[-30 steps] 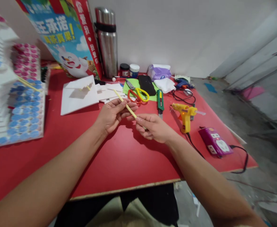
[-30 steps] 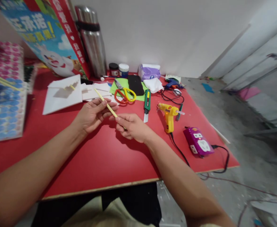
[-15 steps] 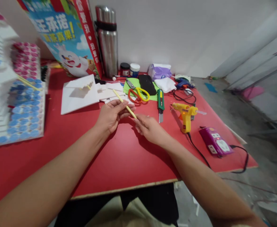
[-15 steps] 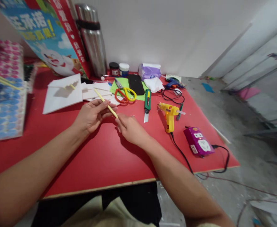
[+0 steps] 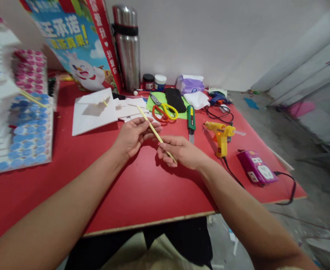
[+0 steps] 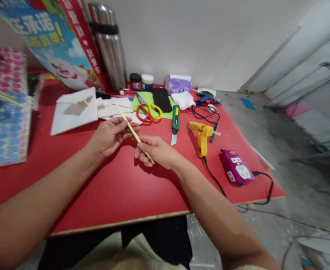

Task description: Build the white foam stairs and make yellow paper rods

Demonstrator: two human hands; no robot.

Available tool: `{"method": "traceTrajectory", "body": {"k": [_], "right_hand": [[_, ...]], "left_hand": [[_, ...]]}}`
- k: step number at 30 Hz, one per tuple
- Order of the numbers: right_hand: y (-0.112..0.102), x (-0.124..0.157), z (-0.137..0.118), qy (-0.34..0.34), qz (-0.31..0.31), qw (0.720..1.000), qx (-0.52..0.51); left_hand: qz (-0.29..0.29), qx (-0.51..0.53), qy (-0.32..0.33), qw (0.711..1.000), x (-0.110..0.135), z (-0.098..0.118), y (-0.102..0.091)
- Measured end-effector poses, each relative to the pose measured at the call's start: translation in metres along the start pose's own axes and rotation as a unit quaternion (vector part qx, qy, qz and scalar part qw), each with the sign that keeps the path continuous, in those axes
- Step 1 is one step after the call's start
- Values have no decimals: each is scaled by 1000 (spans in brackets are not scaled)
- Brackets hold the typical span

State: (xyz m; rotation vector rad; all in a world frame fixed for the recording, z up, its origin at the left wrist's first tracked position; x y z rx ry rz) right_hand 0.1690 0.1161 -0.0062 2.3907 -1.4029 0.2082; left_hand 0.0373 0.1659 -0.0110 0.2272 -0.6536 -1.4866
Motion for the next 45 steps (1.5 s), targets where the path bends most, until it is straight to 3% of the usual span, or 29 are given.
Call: {"method": "traceTrajectory", "body": {"k": [4,6,17,24,27,32,37,45], "right_hand": [[6,4,5,63,-81,992,-74],[7,5,6,80,-89,987,-107],[5,3,5,78,-66,988,-114],[7,7,7,121,-72,988,-67],[5,7,7,110,-71,991,-36],[0,4,5,61,-18,998,2],[-9,6,2,67,55,994,60],[-13,15,-1,132,8,990,41]], "left_hand": [[2,-19,-14,1000,0,-1,-1],[1,-19,-16,1000,-1,-2,-2],[13,-24,-12,1000,-2,1,-4],[24,-32,-25,999,-1,0,-5],[25,-33,-23,999,-1,1,-5],[36,-28,-10,999,-2,2,-7],[26,-29,-9,999,-3,1,-7],[50,12,-1,999,-7,5,-14]]}}
Point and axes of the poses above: each hand's wrist, its own x-axis away from the middle knuckle, its own y-axis out of the palm, z = x × y, the point moved 7 cm from there along -x, towards the middle knuckle, and after that the axes turned 6 degrees about z, right-handed, at the moved point
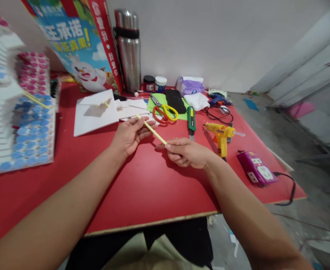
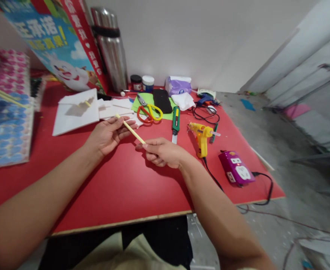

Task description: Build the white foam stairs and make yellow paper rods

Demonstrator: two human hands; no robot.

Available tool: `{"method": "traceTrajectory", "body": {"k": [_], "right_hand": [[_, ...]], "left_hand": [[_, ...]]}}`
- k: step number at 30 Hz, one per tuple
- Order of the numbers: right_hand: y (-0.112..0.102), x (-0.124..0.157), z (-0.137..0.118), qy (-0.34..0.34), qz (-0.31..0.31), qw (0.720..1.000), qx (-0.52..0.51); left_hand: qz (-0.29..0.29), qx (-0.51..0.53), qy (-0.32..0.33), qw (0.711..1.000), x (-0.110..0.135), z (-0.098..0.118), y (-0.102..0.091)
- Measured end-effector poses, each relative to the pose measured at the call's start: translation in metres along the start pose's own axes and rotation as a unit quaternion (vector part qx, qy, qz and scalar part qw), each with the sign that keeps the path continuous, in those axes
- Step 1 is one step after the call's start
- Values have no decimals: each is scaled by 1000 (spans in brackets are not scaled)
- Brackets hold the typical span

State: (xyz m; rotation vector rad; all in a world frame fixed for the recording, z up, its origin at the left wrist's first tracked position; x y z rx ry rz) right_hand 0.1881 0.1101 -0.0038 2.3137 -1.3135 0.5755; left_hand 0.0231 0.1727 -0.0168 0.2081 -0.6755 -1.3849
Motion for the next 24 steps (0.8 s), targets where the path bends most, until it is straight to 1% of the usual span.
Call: {"method": "traceTrajectory", "body": {"k": [7,12,16,22,24], "right_hand": [[-1,2,0,4,-33,999,0],[-3,2,2,13,-33,999,4],[-6,2,1,21,-27,999,-4],[-3,4,-1,26,-77,996,-39],[-3,4,-1,20,-78,996,-37]], "left_hand": [[10,13,8,1000,-2,0,-3],[10,10,-3,1000,-2,0,-3],[-9,20,-14,1000,-2,-2,-1],[-17,62,-2,998,-5,0,-3],[-13,62,2,998,-5,1,-3]]}}
Point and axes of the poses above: each hand's wrist, its own x-axis away from the middle knuckle, its own y-axis out of the palm, z = x × y, the point moved 7 cm from there along -x, towards the middle knuckle, and after that the axes turned 6 degrees about z, right-handed, at the moved point
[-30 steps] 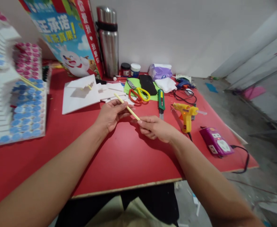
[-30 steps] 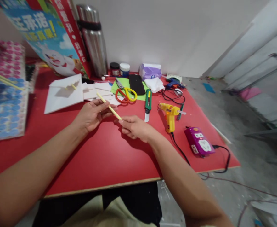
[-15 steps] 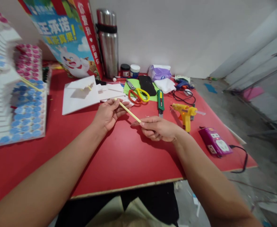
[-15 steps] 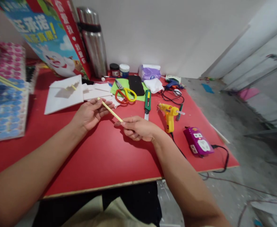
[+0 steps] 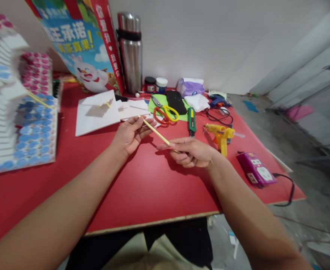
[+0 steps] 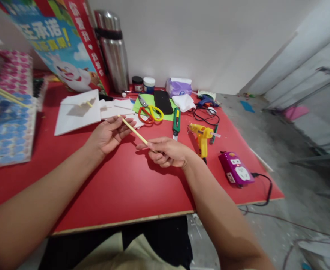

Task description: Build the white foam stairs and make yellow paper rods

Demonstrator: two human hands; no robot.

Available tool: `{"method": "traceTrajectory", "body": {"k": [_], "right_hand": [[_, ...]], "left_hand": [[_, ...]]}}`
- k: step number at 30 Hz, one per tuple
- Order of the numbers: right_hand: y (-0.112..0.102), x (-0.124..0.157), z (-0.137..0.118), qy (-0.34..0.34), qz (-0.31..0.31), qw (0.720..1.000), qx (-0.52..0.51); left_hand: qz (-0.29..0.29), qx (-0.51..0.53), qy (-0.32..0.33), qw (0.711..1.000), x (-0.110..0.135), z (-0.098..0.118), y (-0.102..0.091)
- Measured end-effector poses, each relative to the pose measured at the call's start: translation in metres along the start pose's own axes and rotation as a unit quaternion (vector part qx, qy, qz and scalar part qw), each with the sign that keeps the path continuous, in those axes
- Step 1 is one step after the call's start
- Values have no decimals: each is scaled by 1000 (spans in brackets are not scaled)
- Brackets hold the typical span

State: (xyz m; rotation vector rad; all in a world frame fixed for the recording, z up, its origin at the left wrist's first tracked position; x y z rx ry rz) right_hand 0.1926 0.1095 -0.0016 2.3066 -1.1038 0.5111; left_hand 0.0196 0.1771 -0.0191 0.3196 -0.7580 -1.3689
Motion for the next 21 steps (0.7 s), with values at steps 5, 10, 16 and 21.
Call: {"method": "traceTrajectory", "body": {"k": [5,10,16,21], "right_hand": [[-1,-1,0,-14,32,999,33],[0,-2,-3,-47,70,994,68],[2,-9,-3,-90,103,986,93],[1,-13,-5,-142,124,978,87]], "left_hand": [[31,-23,14,999,1,3,-2],[50,-38,33,997,2,6,-4],[63,-50,44,996,4,9,-4],[70,-53,50,995,4,9,-4]]}}
Point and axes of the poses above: each hand's wrist, its own x-axis away from the middle knuckle, its own y-axis out of the palm, z = x × y, the point moved 7 cm from there along -x, towards the middle knuckle, and after that the axes turned 6 degrees about z, right-handed, at the moved point
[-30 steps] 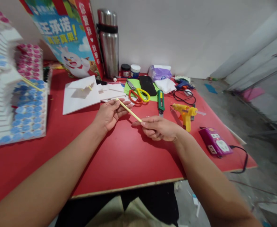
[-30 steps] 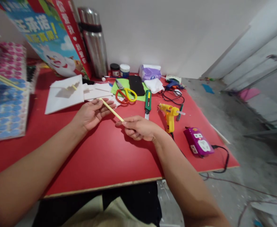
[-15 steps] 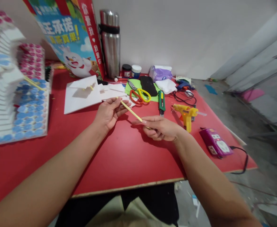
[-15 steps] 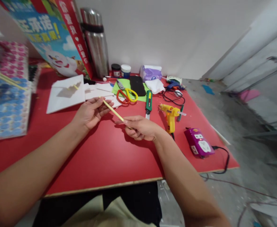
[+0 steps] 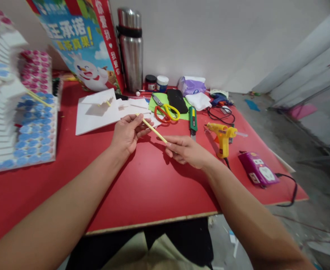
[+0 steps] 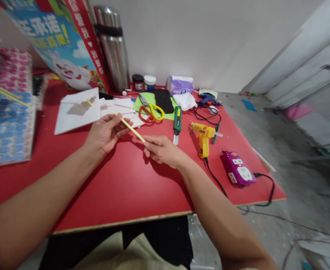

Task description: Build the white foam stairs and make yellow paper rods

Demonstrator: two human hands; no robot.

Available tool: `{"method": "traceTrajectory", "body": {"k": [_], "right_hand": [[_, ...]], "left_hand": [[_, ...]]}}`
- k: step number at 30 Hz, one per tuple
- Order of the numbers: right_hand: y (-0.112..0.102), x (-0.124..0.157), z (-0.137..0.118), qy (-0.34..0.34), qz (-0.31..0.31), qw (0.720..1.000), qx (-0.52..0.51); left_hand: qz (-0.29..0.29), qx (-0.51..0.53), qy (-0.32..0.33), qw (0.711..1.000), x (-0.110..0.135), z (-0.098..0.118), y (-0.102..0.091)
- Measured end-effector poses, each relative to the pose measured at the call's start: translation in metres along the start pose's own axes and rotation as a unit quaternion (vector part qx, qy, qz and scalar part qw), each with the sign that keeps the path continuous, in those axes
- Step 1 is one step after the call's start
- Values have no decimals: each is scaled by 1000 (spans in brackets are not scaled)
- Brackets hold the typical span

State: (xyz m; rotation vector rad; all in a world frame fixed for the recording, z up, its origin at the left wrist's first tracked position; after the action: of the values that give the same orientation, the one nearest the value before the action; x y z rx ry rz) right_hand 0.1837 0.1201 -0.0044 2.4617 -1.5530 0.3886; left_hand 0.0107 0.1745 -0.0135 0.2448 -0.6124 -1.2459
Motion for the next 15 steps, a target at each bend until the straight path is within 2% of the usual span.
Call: {"method": "traceTrajectory", "body": {"k": [3,9,12,15], "right_hand": [[1,1,2,18,-14,999,-32],[1,8,-4,69,-75,986,-132],[3,10,-5,89,-92,981,-145],[4,7,-3,68,-71,989,-107]], "left_hand": [[-21,0,-3,1000,-1,-2,2],[-108,25,-5,994,3,-1,13],[-113,29,0,993,4,1,14],[-103,24,5,994,4,1,13]]}}
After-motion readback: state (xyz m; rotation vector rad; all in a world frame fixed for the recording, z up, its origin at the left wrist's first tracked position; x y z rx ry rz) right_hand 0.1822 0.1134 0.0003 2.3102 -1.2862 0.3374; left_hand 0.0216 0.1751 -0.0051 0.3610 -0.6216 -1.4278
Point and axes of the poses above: each hand's wrist, its own x-axis away from the middle knuckle, its own y-axis out of the palm, z = x × y, the point moved 7 cm from there along -x, towards the middle knuckle, and after that the axes turned 6 degrees about z, right-handed, at the moved point
